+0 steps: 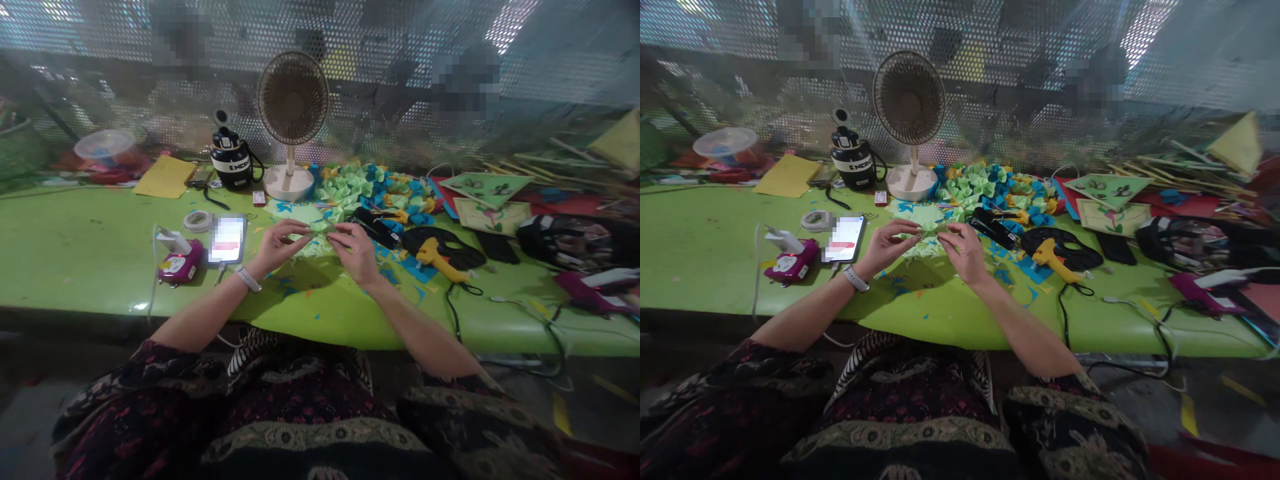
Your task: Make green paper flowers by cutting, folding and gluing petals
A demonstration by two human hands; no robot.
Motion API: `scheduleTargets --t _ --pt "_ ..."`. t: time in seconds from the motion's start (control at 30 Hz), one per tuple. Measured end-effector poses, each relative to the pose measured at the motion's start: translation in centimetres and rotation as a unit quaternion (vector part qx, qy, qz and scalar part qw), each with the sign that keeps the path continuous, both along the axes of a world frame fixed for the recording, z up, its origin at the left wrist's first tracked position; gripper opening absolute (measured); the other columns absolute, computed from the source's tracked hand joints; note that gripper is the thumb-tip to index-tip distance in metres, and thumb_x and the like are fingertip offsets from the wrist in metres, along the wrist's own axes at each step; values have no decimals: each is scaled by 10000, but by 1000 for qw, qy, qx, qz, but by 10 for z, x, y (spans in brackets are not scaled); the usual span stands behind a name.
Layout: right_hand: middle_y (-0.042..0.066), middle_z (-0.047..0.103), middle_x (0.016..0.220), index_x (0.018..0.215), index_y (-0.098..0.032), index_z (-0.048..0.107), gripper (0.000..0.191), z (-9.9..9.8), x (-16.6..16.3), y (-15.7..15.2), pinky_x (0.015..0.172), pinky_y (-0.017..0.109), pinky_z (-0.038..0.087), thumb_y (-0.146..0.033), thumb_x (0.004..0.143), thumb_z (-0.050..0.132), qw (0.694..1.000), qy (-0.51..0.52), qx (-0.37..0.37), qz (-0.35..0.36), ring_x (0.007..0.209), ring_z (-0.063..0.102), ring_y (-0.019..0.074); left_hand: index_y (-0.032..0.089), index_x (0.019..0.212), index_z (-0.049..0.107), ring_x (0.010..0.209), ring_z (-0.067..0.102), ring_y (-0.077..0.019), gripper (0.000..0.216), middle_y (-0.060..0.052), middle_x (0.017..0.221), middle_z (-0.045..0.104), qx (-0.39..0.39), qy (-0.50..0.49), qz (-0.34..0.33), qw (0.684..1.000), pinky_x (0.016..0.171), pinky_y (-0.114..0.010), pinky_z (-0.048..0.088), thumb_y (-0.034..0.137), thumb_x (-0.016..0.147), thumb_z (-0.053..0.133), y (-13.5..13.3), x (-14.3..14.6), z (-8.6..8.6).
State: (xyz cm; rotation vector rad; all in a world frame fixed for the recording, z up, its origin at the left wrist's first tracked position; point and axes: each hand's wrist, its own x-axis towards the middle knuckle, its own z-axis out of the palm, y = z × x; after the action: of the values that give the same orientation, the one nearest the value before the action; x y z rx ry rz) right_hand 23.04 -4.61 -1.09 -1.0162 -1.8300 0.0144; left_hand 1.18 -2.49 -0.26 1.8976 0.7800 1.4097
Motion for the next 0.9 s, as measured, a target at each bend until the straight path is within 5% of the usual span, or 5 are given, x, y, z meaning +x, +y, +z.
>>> scheduleTargets --t 0.2,0.47,0.9 --pt "69 673 1051 975 -286 771 182 1 0 -1 899 466 551 -348 928 606 999 27 -16 4 996 645 230 156 1012 706 878 704 -162 289 -97 992 735 -166 -102 -19 981 691 -247 615 377 825 703 2 -2 0" --pt "70 688 1017 971 -274 777 181 -3 -4 1 873 442 559 -328 924 611 999 40 -10 -3 971 658 224 134 940 717 793 732 -183 294 -104 895 737 -262 -48 -62 962 584 -233 596 387 790 721 8 -1 -6" --pt "76 691 993 966 -215 665 177 4 -3 -1 858 404 549 -360 896 591 996 77 -42 -20 929 657 211 153 744 665 586 674 -132 343 -45 666 694 -194 -24 -45 980 569 -256 584 489 798 710 10 1 -12"
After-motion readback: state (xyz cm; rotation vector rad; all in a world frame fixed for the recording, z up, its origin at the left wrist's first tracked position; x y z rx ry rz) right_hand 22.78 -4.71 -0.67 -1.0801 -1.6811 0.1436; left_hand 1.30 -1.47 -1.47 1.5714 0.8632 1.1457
